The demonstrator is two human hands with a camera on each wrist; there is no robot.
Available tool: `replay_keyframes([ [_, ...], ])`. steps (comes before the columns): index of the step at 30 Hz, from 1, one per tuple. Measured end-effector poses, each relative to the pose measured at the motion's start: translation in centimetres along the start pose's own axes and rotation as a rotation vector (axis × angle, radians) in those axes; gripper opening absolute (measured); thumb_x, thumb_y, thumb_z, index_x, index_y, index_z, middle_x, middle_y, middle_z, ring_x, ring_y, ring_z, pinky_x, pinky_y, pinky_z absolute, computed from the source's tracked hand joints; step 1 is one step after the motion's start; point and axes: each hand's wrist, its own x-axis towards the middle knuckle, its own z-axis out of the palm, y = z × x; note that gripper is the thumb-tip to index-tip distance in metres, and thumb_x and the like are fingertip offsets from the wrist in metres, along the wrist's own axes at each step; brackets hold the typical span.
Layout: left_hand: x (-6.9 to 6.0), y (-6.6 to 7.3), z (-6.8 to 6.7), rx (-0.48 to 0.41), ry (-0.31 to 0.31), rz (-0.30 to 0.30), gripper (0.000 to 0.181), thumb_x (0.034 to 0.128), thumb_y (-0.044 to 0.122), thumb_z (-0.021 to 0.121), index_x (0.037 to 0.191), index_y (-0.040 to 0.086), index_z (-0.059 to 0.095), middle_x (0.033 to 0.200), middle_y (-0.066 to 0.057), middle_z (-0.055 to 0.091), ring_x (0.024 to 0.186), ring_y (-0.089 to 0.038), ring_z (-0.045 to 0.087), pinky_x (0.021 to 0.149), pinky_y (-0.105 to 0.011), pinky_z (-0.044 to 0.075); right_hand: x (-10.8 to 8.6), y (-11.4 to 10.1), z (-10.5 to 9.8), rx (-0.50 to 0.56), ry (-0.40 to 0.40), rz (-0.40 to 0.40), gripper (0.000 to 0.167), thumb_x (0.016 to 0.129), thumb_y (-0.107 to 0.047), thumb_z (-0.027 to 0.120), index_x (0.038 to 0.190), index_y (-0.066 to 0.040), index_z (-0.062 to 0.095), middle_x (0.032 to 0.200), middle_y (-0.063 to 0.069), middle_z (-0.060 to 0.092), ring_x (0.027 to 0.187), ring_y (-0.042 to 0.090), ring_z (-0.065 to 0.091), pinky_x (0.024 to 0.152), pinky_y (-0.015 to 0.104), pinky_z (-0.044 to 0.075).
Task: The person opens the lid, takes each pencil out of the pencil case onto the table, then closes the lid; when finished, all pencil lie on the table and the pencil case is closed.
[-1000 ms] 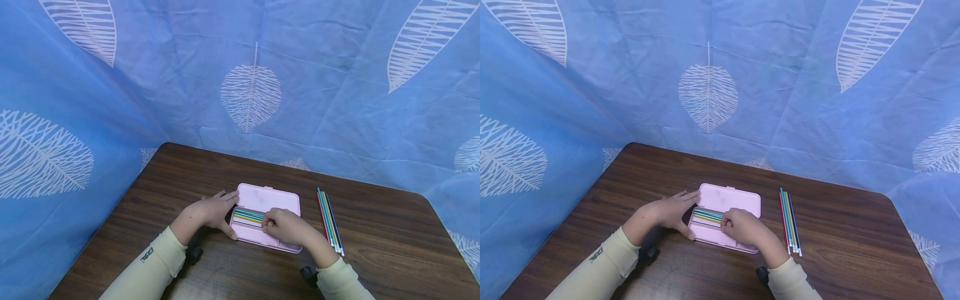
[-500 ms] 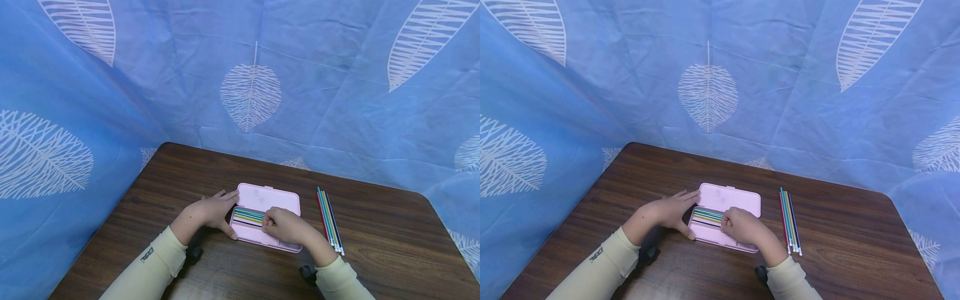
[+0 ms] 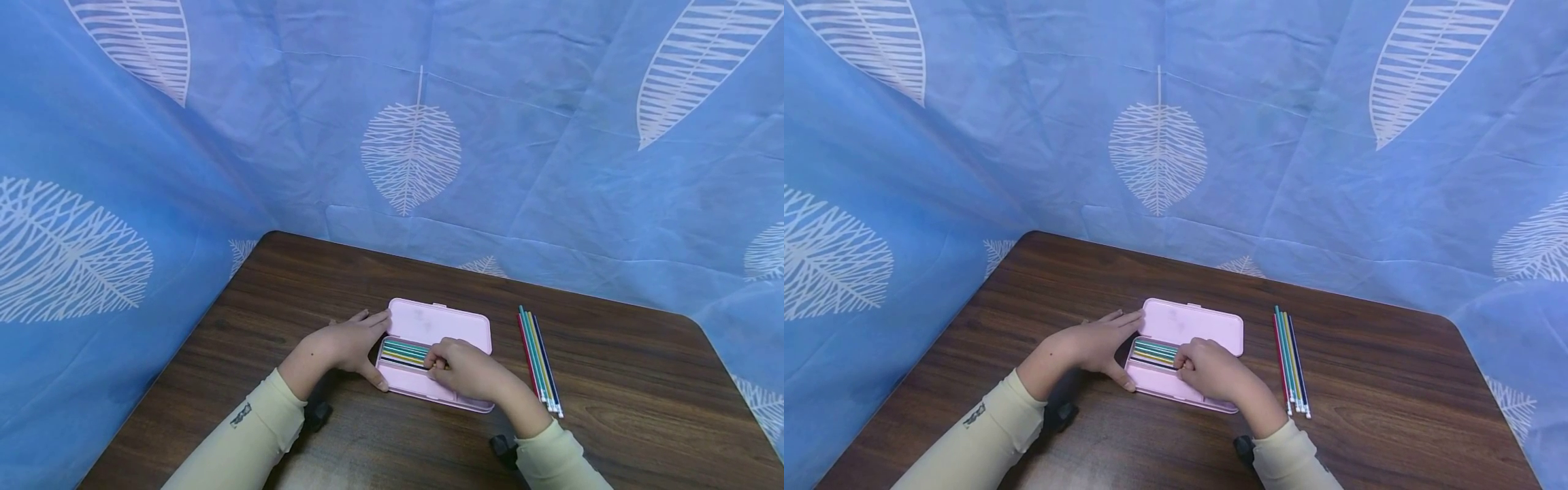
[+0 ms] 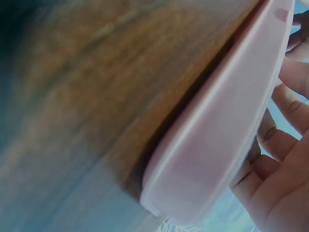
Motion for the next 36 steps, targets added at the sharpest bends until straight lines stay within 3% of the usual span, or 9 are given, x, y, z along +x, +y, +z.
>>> replay_keyframes([
  [7, 0.0, -0.1, 0.1, 0.004, 0.001, 0.004, 0.124, 0.0753, 0.065, 0.091, 0.171, 0.020, 0.027, 0.182, 0.003, 0.018, 0.169, -0.036, 0.018, 0.120, -0.084, 0.026, 0.0, 0.1, -0.1, -0.022, -0.009, -0.033, 0.010, 0.101, -0.013, 0.071, 0.108, -0.017, 0.077, 0.079, -0.005, 0.053, 0.071, 0.008, 0.047, 0.067, 0.024, 0.039],
  [22, 0.1, 0.0, 0.0, 0.009, -0.003, 0.003, 0.123, 0.0755, 0.064, 0.091, 0.171, 0.019, 0.028, 0.182, 0.002, 0.018, 0.169, -0.036, 0.018, 0.120, -0.084, 0.027, -0.1, 0.5, -0.1, -0.090, 0.040, -0.120, 0.015, 0.102, -0.013, 0.070, 0.114, -0.018, 0.077, 0.082, -0.012, 0.056, 0.075, 0.003, 0.048, 0.074, 0.025, 0.043],
  [27, 0.1, 0.0, 0.0, 0.008, -0.005, 0.003, 0.124, 0.0756, 0.065, 0.091, 0.171, 0.020, 0.027, 0.182, 0.003, 0.017, 0.169, -0.036, 0.018, 0.120, -0.084, 0.026, -0.2, 0.1, -0.4, -0.080, 0.056, -0.084, 0.015, 0.102, -0.013, 0.071, 0.115, -0.016, 0.077, 0.082, -0.011, 0.056, 0.074, 0.004, 0.049, 0.073, 0.026, 0.044],
  [36, 0.0, 0.0, 0.0, 0.004, -0.005, 0.005, 0.124, 0.0754, 0.064, 0.091, 0.172, 0.019, 0.026, 0.182, 0.002, 0.018, 0.169, -0.036, 0.017, 0.120, -0.084, 0.025, -1.1, 0.1, -1.2, -0.073, 0.106, 0.054, 0.017, 0.103, -0.016, 0.070, 0.118, -0.015, 0.076, 0.082, -0.006, 0.055, 0.072, 0.009, 0.049, 0.068, 0.027, 0.040],
])
